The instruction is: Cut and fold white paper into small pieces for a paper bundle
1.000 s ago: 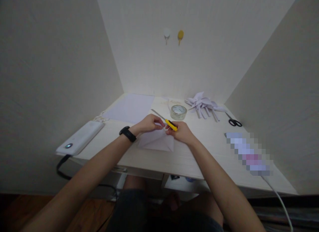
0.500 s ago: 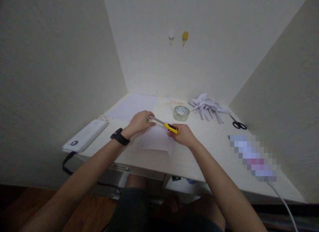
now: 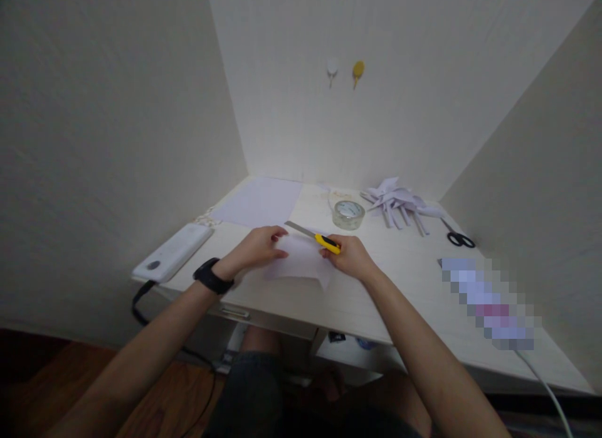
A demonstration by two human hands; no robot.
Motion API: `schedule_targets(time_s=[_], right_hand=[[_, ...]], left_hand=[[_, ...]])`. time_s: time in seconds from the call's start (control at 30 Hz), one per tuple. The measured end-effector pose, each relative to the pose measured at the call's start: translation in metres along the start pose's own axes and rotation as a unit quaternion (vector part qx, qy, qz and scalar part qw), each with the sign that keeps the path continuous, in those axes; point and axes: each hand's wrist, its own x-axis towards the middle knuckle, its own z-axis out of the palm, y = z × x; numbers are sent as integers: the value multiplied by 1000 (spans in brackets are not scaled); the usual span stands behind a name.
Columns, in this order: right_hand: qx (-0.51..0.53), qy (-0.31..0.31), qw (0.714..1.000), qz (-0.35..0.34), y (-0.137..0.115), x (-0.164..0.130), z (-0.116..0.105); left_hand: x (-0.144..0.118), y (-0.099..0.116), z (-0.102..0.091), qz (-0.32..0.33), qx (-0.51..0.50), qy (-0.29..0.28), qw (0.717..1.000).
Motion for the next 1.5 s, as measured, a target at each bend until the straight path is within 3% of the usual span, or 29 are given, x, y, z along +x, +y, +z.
schedule_targets(time_s=[0.17,0.4,0.53,0.67,0.8,1.0,1.17,1.33,1.4,1.5], right_hand=[[10,13,1000,-23,-4,0,1],[72,47,991,-107,-14,1,-2],[96,9,990,-107,-22,-2,-4],[112,-66,990,-48,-27,-4,-1],[89,-76,993,-13,-27,-4,2],[95,-80,992,3,-32,-5,-1],[122,-52,991,3,-35,-6,-1],[145,-12,989,-1,-41,-8,-4],[158,-10,987,1,-43,-8,-6],[202,-24,979,19,-43,-8,-8]], left_hand=[[-15,-2,3,38,80,-7,996],[-12,-11,10,127,26,-34,991],[-8,-14,13,178,-27,-51,982],[-7,-15,12,207,-58,-70,974],[-17,-16,3,175,-53,-58,981],[-52,-17,-19,48,-55,-29,997],[-67,-11,-23,31,-45,-29,998],[-58,5,-13,105,-44,97,989],[-52,15,-11,156,-57,104,981],[-44,28,-8,200,-58,67,976]])
